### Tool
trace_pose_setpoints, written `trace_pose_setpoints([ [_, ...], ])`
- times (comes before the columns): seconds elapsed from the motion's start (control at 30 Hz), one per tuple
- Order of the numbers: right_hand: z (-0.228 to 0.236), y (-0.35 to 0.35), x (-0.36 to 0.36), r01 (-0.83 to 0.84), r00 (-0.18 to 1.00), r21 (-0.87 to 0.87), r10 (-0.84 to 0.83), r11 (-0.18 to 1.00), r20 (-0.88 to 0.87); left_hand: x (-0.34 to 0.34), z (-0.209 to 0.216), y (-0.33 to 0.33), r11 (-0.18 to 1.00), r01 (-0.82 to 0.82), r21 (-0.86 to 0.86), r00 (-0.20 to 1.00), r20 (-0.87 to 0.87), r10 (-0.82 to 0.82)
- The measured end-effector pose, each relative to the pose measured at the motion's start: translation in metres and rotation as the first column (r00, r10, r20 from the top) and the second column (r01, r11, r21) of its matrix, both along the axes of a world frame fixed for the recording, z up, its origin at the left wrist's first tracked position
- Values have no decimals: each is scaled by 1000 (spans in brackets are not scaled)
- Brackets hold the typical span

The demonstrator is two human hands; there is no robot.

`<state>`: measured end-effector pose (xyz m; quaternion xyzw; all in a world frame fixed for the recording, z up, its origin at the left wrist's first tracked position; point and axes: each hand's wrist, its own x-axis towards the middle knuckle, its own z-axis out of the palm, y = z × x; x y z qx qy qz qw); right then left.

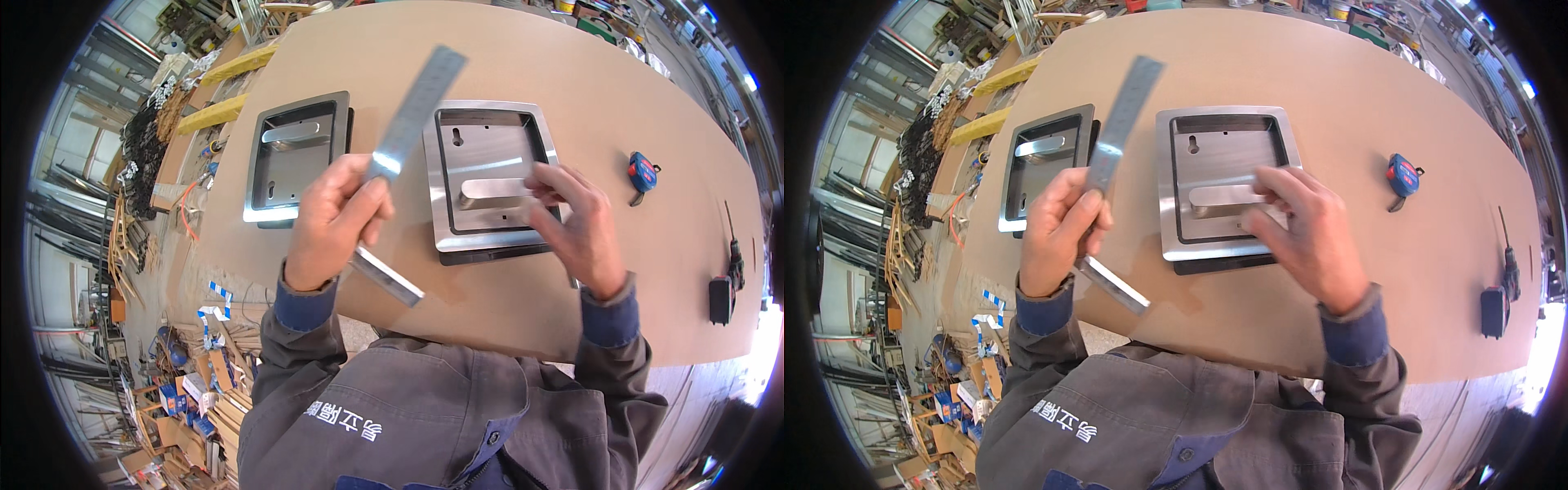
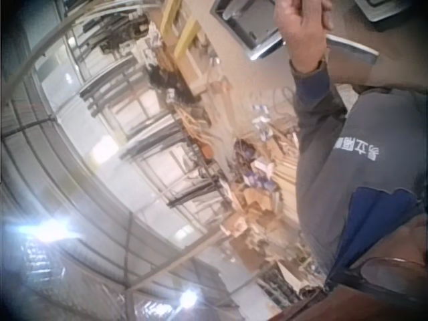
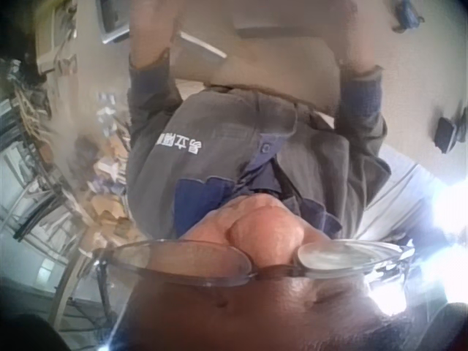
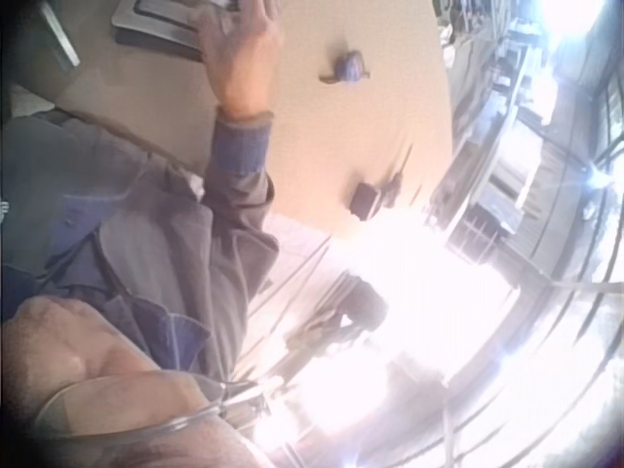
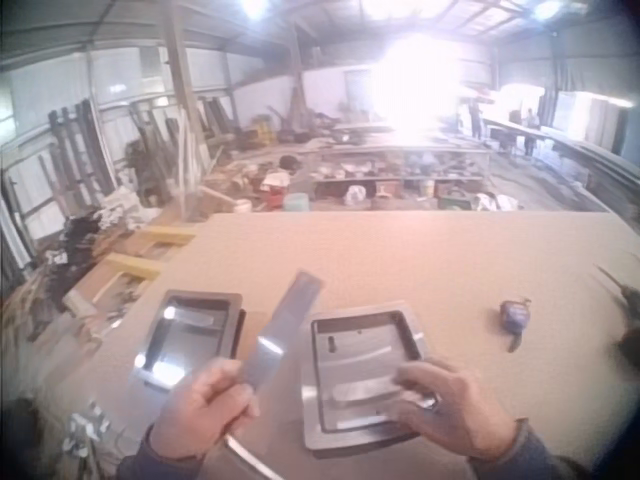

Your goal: The person measures several door lock plates and handles using a tape measure and a metal square ruler. They unwrap a packaged plate, measure its dimensions, then measure the backplates and handle assemblies, comparing sizes and checking alignment.

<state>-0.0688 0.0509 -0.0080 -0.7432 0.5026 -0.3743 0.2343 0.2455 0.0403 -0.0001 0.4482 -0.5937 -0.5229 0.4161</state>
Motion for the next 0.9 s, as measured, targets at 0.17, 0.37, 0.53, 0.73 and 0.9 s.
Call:
trace_pose_setpoints([
  [0.17, -32, 13, -65, 45, 974, -17, -48, 999, -223, 27, -23, 3, 1000, 2, -21, 987, 163, 1],
  [0.37, -32, 19, -68, -38, 970, 107, 62, 994, -233, -6, -40, -16, 983, 166, -73, 924, 361, -129],
  [0.53, -35, 29, -62, 21, 990, 338, 28, 941, -140, -22, -36, -24, 979, 190, 72, 936, 289, -203],
  [0.73, -58, 14, -65, 10, 997, 8, -10, 1000, -78, -21, -62, -34, 971, 179, -162, 957, 256, -134],
  [0.9, 9, -16, -57, 21, 998, -313, -40, 949, -56, -20, -3, -50, 988, 105, -111, 988, 123, -91],
])
